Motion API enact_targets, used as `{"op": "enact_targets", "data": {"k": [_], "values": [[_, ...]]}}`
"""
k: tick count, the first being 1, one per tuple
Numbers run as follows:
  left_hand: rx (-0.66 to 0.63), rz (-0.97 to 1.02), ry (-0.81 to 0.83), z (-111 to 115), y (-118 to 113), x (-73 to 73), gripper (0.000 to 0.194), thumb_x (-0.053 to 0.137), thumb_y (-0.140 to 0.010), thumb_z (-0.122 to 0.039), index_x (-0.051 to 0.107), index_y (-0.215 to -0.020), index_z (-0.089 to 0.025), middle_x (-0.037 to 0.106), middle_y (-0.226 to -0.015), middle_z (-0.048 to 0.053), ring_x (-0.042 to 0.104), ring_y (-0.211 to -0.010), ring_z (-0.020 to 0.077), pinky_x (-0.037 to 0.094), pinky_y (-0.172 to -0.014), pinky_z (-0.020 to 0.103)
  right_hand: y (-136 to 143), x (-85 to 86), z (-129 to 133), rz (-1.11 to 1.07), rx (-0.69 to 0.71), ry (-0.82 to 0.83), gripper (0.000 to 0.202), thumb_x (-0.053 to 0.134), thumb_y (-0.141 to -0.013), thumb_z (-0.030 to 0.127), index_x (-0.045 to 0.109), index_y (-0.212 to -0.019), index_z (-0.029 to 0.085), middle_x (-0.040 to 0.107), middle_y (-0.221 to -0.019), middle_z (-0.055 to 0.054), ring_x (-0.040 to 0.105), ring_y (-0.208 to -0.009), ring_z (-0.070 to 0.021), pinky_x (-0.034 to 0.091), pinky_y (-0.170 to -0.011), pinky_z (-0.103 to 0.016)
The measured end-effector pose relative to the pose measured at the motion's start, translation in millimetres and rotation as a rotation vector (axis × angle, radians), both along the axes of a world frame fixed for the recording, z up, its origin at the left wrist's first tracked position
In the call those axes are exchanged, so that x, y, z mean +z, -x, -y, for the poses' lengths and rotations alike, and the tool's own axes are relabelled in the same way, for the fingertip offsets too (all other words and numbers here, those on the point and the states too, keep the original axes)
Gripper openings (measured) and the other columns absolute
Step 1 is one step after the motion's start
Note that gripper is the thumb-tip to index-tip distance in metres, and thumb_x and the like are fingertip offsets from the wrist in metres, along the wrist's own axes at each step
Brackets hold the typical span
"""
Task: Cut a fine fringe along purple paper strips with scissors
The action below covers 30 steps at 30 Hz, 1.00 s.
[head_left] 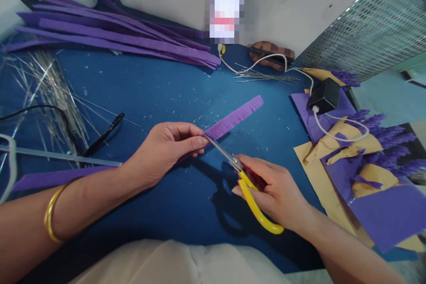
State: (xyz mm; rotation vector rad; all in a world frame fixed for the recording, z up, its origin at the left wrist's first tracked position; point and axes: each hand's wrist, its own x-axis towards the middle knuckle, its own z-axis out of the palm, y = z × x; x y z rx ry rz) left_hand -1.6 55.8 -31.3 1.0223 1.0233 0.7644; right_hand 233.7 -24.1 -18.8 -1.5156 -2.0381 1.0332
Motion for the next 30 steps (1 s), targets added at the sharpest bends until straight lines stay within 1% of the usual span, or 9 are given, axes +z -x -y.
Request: {"op": "enact_targets", "data": {"k": [4,8,11,13,16,20,23,27,30], "values": [[-0.001,0.031,0.032,-0.1,-0.2,1.1,0.013,0.074,-0.077,-0.024,0.074,-0.065,-0.019,0.065,-0.059,-0.004,0.053,-0.055,0.0064,0.039,-0.052,0.014,-1.0,1.0,-0.9,-0.014,-0.015,0.032,0.041,0.071,-0.088,0.034,0.063,-0.127,0.026,0.068,-0.097,-0.002,0.059,-0.075,-0.015,0.047,-0.062,-0.022],[-0.01,0.047,0.043,-0.5,0.2,2.5,0.017,0.073,-0.078,-0.024,0.073,-0.062,-0.019,0.063,-0.057,-0.004,0.051,-0.053,0.0059,0.037,-0.049,0.014,-0.1,4.0,-3.2,-0.024,-0.027,0.084,0.037,0.07,-0.087,0.032,0.066,-0.123,0.024,0.069,-0.096,-0.002,0.06,-0.076,-0.0155,0.047,-0.063,-0.022],[-0.015,0.024,0.054,-1.6,0.8,2.3,0.011,0.076,-0.075,-0.025,0.075,-0.066,-0.019,0.065,-0.059,-0.003,0.053,-0.055,0.0068,0.04,-0.052,0.015,1.3,6.7,-5.3,-0.036,-0.029,0.102,0.029,0.069,-0.086,0.032,0.071,-0.114,0.022,0.069,-0.09,-0.002,0.058,-0.071,-0.015,0.047,-0.062,-0.023],[-0.016,-0.003,0.057,-2.4,1.1,2.0,0.007,0.079,-0.073,-0.025,0.077,-0.069,-0.02,0.067,-0.061,-0.003,0.054,-0.056,0.0076,0.042,-0.054,0.016,2.1,7.6,-6.3,-0.039,-0.036,0.105,0.028,0.068,-0.086,0.032,0.071,-0.112,0.022,0.068,-0.086,-0.001,0.057,-0.068,-0.0146,0.047,-0.061,-0.023],[-0.015,-0.029,0.056,-3.0,1.4,2.0,0.007,0.081,-0.071,-0.026,0.077,-0.07,-0.02,0.067,-0.061,-0.003,0.055,-0.056,0.008,0.043,-0.054,0.016,2.5,7.5,-6.8,-0.03,-0.057,0.106,0.033,0.07,-0.085,0.034,0.07,-0.116,0.023,0.068,-0.085,-0.001,0.057,-0.068,-0.0148,0.047,-0.061,-0.023],[-0.002,-0.035,0.04,-3.0,1.2,2.1,0.006,0.08,-0.071,-0.024,0.077,-0.067,-0.02,0.067,-0.059,-0.003,0.055,-0.056,0.0074,0.042,-0.054,0.016,2.7,6.9,-5.2,-0.039,-0.099,0.133,0.041,0.075,-0.08,0.036,0.069,-0.119,0.025,0.07,-0.095,-0.003,0.062,-0.074,-0.0169,0.047,-0.055,-0.023],[0.025,-0.009,0.027,-2.6,0.9,2.5,0.005,0.078,-0.071,-0.022,0.077,-0.066,-0.02,0.067,-0.058,-0.003,0.055,-0.055,0.0077,0.041,-0.053,0.016,2.8,6.9,-3.3,-0.022,-0.091,0.113,0.047,0.077,-0.079,0.038,0.067,-0.123,0.025,0.07,-0.101,-0.006,0.064,-0.078,-0.0185,0.048,-0.055,-0.023],[0.038,-0.015,0.027,-2.1,0.1,3.8,0.007,0.078,-0.07,-0.024,0.076,-0.066,-0.019,0.067,-0.058,-0.002,0.055,-0.055,0.009,0.041,-0.052,0.018,2.5,5.5,-1.9,0.033,-0.075,0.05,0.047,0.074,-0.082,0.04,0.065,-0.125,0.024,0.068,-0.092,-0.005,0.062,-0.07,-0.017,0.05,-0.056,-0.025],[0.043,-0.037,0.016,-2.1,-0.5,4.1,0.01,0.078,-0.07,-0.026,0.075,-0.066,-0.018,0.067,-0.058,-0.001,0.055,-0.055,0.0101,0.041,-0.052,0.02,2.2,4.0,-1.7,0.041,-0.063,0.037,0.048,0.074,-0.082,0.041,0.065,-0.126,0.024,0.069,-0.095,-0.005,0.063,-0.07,-0.017,0.05,-0.054,-0.024]]}}
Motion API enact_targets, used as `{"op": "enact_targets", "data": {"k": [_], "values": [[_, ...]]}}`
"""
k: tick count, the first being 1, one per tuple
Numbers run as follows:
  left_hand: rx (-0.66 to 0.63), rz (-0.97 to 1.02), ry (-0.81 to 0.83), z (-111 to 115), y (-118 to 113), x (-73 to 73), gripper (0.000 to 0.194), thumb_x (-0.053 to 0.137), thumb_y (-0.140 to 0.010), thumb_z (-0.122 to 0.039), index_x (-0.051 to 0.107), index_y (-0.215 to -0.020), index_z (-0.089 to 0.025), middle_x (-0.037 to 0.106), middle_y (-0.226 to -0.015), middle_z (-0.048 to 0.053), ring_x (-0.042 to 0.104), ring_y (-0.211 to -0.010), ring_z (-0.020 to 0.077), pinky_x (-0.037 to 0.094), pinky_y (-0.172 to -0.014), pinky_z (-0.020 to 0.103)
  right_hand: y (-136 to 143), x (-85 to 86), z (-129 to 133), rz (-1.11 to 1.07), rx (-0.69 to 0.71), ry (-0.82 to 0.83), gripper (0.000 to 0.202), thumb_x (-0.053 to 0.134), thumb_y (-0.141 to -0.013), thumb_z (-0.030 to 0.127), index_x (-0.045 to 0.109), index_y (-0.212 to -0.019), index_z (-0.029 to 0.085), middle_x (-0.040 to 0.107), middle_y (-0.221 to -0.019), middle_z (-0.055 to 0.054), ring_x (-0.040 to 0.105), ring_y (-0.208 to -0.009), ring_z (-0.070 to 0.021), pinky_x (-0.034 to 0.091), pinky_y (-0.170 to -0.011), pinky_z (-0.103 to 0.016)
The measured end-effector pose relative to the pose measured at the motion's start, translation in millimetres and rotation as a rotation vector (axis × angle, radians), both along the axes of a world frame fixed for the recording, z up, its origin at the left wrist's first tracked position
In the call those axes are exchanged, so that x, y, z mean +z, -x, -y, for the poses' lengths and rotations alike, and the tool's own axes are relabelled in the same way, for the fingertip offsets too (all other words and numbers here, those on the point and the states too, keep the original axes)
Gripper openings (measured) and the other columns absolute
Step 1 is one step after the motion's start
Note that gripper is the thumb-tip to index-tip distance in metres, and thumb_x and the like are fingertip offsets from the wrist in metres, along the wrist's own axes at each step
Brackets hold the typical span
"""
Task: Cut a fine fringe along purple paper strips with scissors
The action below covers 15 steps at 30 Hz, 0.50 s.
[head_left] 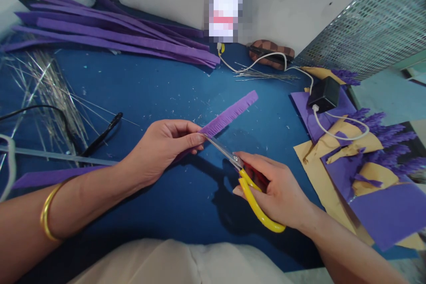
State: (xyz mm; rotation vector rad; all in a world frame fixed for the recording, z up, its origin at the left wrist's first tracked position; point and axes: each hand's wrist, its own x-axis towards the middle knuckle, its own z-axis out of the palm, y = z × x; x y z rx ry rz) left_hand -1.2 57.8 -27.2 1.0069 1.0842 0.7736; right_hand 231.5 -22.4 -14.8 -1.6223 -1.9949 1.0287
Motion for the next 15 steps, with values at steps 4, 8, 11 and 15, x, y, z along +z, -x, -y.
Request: {"op": "enact_targets", "data": {"k": [4,8,11,15], "values": [[0.008,-0.002,-0.002,0.3,0.3,-0.8,0.008,0.078,-0.07,-0.025,0.075,-0.067,-0.018,0.067,-0.059,-0.001,0.055,-0.055,0.0098,0.042,-0.052,0.019,0.1,-0.8,0.2,-0.004,0.001,-0.016,0.046,0.074,-0.082,0.039,0.065,-0.125,0.024,0.07,-0.101,-0.006,0.064,-0.077,-0.0182,0.051,-0.058,-0.024],[0.005,0.007,0.002,0.2,0.8,-1.7,0.007,0.078,-0.072,-0.024,0.075,-0.067,-0.019,0.067,-0.059,-0.002,0.055,-0.055,0.009,0.041,-0.052,0.018,0.2,0.3,0.4,0.01,0.003,-0.026,0.043,0.074,-0.084,0.038,0.066,-0.124,0.024,0.07,-0.095,-0.003,0.059,-0.07,-0.0153,0.049,-0.061,-0.024],[0.001,0.031,0.022,-0.3,0.9,-2.1,0.007,0.078,-0.071,-0.023,0.075,-0.067,-0.019,0.068,-0.06,-0.002,0.057,-0.057,0.0088,0.042,-0.055,0.017,-0.3,1.4,1.0,0.011,0.008,-0.035,0.039,0.072,-0.085,0.036,0.066,-0.123,0.025,0.068,-0.09,-0.001,0.055,-0.066,-0.0136,0.048,-0.061,-0.024],[-0.001,0.053,0.044,-0.8,1.3,-1.4,0.006,0.079,-0.07,-0.022,0.075,-0.067,-0.019,0.068,-0.061,-0.002,0.058,-0.058,0.0091,0.043,-0.056,0.017,-1.5,2.3,1.8,0.018,0.021,-0.047,0.037,0.072,-0.086,0.035,0.066,-0.122,0.026,0.069,-0.092,-0.001,0.057,-0.068,-0.0143,0.047,-0.06,-0.024]]}}
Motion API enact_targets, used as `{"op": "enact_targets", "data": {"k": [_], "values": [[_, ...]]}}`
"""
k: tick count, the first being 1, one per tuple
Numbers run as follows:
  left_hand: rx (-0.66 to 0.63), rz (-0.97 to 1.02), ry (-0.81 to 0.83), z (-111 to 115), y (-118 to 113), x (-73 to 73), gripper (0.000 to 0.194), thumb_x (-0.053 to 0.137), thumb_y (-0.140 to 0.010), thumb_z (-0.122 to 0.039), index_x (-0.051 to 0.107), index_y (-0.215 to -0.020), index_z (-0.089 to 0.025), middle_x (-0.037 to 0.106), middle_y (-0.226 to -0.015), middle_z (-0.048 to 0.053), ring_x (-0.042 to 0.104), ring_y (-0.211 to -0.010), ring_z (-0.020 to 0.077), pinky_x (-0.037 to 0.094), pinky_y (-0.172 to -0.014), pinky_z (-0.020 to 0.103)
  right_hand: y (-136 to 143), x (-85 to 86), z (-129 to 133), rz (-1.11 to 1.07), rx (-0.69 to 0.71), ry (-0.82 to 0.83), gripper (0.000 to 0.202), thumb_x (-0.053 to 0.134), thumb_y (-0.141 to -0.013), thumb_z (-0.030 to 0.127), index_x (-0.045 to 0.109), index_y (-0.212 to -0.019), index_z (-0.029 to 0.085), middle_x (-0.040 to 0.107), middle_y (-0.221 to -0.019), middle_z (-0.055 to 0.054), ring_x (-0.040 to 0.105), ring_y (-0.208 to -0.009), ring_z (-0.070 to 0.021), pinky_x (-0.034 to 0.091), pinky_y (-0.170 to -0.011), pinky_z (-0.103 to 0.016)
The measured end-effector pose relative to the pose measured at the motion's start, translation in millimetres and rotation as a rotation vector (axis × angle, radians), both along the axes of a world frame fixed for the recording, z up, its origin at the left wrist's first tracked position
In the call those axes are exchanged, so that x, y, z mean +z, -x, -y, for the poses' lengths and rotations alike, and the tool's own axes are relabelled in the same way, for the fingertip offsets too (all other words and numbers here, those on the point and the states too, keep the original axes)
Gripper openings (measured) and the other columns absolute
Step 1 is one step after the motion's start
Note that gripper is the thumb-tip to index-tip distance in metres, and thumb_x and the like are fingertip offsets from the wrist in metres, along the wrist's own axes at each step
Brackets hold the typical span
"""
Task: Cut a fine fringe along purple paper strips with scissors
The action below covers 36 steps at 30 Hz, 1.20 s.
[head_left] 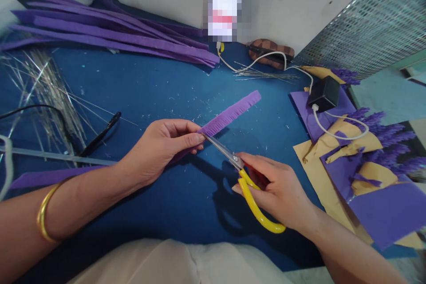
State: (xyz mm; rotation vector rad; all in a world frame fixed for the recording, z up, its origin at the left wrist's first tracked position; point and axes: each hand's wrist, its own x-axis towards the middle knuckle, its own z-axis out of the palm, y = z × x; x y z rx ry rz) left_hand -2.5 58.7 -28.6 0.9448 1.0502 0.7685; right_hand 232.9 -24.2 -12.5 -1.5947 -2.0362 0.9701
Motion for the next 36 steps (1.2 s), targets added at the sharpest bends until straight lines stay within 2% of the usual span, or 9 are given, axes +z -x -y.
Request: {"op": "enact_targets", "data": {"k": [11,16,23,28,36], "values": [[-0.021,-0.062,-0.026,1.2,-1.5,1.7,0.007,0.077,-0.069,-0.024,0.075,-0.064,-0.018,0.066,-0.057,-0.001,0.055,-0.054,0.0102,0.042,-0.052,0.02,2.3,-8.8,1.4,-0.023,-0.008,-0.024,0.05,0.071,-0.086,0.038,0.06,-0.132,0.021,0.061,-0.084,-0.001,0.052,-0.059,-0.0119,0.046,-0.053,-0.023],[-0.034,-0.046,-0.03,1.5,-1.4,1.0,0.008,0.077,-0.07,-0.023,0.075,-0.064,-0.018,0.065,-0.056,-0.002,0.053,-0.053,0.0089,0.04,-0.05,0.018,1.8,-7.5,1.7,-0.017,0.027,-0.016,0.046,0.07,-0.088,0.037,0.061,-0.131,0.022,0.064,-0.088,-0.001,0.055,-0.066,-0.0137,0.047,-0.061,-0.024],[-0.035,-0.03,-0.028,2.5,-1.5,1.4,0.009,0.077,-0.071,-0.022,0.073,-0.063,-0.019,0.063,-0.056,-0.003,0.053,-0.053,0.0083,0.04,-0.051,0.017,1.3,-6.1,-0.1,-0.016,0.048,-0.026,0.044,0.067,-0.09,0.037,0.061,-0.13,0.019,0.062,-0.083,-0.001,0.053,-0.064,-0.0132,0.046,-0.061,-0.024],[-0.021,-0.045,-0.033,1.6,-0.2,0.2,0.009,0.078,-0.072,-0.026,0.074,-0.067,-0.019,0.066,-0.061,-0.002,0.055,-0.057,0.0105,0.043,-0.055,0.02,0.2,-5.5,-0.4,-0.015,0.039,-0.027,0.045,0.066,-0.091,0.04,0.061,-0.13,0.02,0.065,-0.085,-0.002,0.055,-0.065,-0.014,0.048,-0.06,-0.024],[-0.041,-0.042,-0.062,2.5,1.1,-2.5,0.011,0.076,-0.075,-0.025,0.074,-0.066,-0.019,0.065,-0.059,-0.003,0.053,-0.057,0.0082,0.04,-0.055,0.017,1.6,-8.0,0.0,-0.043,0.009,-0.006,0.047,0.069,-0.088,0.038,0.06,-0.132,0.021,0.066,-0.09,-0.003,0.057,-0.066,-0.0134,0.05,-0.06,-0.023]]}}
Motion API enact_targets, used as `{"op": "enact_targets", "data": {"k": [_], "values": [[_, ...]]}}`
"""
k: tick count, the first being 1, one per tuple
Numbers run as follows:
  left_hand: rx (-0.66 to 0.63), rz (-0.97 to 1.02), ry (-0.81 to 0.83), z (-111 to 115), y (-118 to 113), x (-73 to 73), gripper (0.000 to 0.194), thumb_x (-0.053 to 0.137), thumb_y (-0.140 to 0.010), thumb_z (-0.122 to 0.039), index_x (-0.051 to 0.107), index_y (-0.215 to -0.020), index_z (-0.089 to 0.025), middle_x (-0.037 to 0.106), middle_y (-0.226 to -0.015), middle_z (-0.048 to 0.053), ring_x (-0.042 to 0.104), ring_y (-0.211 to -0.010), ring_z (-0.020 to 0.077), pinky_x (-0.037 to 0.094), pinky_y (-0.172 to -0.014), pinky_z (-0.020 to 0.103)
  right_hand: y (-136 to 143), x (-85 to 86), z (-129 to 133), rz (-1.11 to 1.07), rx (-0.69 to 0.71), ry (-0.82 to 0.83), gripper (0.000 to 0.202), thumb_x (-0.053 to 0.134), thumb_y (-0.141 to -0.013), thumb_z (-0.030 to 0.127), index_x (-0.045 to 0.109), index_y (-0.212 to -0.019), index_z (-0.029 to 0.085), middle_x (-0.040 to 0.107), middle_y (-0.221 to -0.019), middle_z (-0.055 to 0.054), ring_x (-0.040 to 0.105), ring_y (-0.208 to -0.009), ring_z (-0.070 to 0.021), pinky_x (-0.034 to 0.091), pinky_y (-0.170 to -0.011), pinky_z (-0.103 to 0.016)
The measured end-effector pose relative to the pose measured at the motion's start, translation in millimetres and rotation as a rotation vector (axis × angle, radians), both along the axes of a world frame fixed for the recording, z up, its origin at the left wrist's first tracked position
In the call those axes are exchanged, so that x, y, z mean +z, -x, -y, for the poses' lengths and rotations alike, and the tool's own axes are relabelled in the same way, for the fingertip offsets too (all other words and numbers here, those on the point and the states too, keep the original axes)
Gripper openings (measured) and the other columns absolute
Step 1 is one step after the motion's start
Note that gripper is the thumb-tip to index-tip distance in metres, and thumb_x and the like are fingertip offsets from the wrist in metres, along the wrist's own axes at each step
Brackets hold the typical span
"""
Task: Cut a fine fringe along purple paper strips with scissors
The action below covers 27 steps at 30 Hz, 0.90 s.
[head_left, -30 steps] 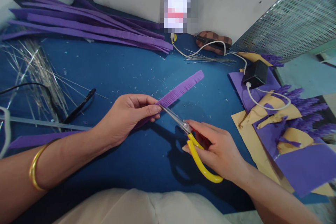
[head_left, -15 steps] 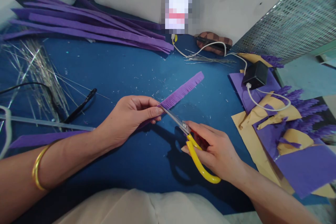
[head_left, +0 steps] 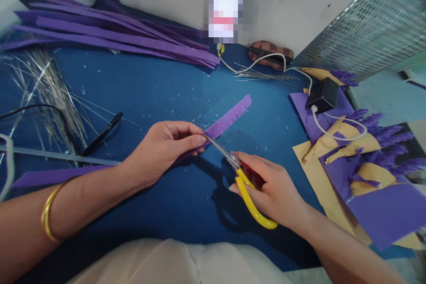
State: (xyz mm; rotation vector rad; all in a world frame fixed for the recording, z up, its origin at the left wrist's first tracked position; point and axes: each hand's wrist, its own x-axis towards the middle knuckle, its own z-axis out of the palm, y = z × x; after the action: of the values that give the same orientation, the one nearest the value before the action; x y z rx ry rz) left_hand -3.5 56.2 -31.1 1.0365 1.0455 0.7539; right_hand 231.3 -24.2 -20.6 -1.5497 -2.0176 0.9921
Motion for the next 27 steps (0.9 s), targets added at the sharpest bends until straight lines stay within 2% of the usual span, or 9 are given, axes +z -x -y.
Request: {"op": "enact_targets", "data": {"k": [6,10,17,23,27], "values": [[-0.023,-0.003,0.01,0.3,-1.3,1.4,0.013,0.075,-0.076,-0.025,0.074,-0.065,-0.02,0.064,-0.058,-0.003,0.052,-0.055,0.0085,0.04,-0.052,0.017,-1.2,2.6,-1.1,0.005,0.022,0.024,0.045,0.07,-0.089,0.036,0.062,-0.13,0.022,0.064,-0.087,-0.001,0.054,-0.067,-0.0139,0.048,-0.062,-0.024],[-0.032,0.01,0.033,-1.4,-1.6,3.3,0.014,0.076,-0.075,-0.026,0.073,-0.063,-0.02,0.063,-0.057,-0.003,0.052,-0.054,0.0085,0.039,-0.05,0.017,-1.8,4.2,-1.6,-0.018,0.02,0.048,0.042,0.07,-0.088,0.035,0.063,-0.129,0.024,0.067,-0.095,-0.003,0.058,-0.074,-0.0151,0.047,-0.063,-0.024],[-0.057,-0.002,0.065,-4.7,0.7,3.6,0.005,0.079,-0.073,-0.026,0.077,-0.072,-0.021,0.069,-0.063,-0.003,0.057,-0.057,0.0082,0.045,-0.056,0.016,0.5,4.3,-3.4,-0.06,-0.04,0.109,0.041,0.071,-0.085,0.034,0.067,-0.124,0.025,0.07,-0.096,-0.003,0.061,-0.076,-0.0157,0.048,-0.059,-0.022],[0.008,0.029,0.058,-3.1,-0.4,3.2,0.005,0.079,-0.07,-0.02,0.076,-0.066,-0.02,0.066,-0.056,-0.004,0.054,-0.053,0.0061,0.039,-0.048,0.013,2.0,9.4,-1.6,-0.076,-0.084,0.159,0.049,0.077,-0.078,0.038,0.067,-0.124,0.025,0.07,-0.106,-0.006,0.065,-0.084,-0.0199,0.05,-0.055,-0.023],[0.035,0.048,0.068,-2.2,-0.3,2.0,0.006,0.079,-0.071,-0.021,0.076,-0.066,-0.02,0.067,-0.058,-0.004,0.054,-0.054,0.0057,0.039,-0.049,0.012,1.4,9.4,-0.6,-0.041,-0.083,0.133,0.051,0.077,-0.078,0.039,0.065,-0.127,0.025,0.069,-0.102,-0.006,0.064,-0.082,-0.0202,0.052,-0.058,-0.025]]}}
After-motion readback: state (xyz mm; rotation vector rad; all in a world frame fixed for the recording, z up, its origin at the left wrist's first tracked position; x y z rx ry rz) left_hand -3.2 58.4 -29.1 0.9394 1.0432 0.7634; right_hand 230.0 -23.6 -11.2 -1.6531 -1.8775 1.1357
